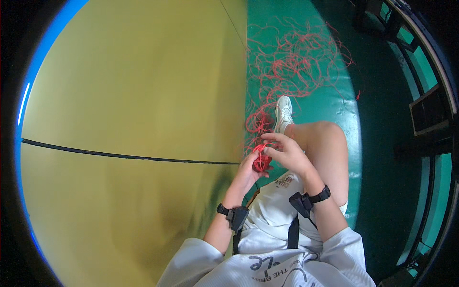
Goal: The person winds a length of red wire into a coil by hand while seated.
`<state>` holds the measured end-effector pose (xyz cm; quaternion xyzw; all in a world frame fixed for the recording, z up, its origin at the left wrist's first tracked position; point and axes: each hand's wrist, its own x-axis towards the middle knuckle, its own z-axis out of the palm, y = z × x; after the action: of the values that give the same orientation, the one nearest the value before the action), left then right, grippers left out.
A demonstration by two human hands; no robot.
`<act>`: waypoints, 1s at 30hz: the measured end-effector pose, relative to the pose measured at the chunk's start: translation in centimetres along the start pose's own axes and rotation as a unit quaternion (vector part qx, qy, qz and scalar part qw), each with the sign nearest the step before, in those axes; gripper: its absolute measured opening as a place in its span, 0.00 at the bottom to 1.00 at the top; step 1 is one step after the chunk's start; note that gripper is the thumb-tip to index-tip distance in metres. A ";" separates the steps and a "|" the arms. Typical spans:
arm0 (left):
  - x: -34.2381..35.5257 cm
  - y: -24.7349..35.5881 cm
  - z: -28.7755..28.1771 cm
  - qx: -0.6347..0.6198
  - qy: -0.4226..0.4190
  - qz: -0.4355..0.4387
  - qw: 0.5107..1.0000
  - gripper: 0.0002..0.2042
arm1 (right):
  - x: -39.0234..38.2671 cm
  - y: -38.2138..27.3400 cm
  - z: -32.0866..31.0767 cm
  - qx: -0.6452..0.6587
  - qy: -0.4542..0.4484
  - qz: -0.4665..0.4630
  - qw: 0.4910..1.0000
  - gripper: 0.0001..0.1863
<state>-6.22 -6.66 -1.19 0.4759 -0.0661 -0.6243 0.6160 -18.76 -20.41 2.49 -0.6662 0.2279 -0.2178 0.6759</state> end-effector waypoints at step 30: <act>-1.5 -0.1 1.5 0.180 0.040 0.058 0.981 0.19 | -0.3 -1.1 -0.1 -0.123 0.000 0.087 0.989 0.13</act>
<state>-7.64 -6.19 0.33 0.5987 -0.1803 -0.5460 0.5576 -19.02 -20.34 3.57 -0.7215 0.3101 -0.1288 0.6055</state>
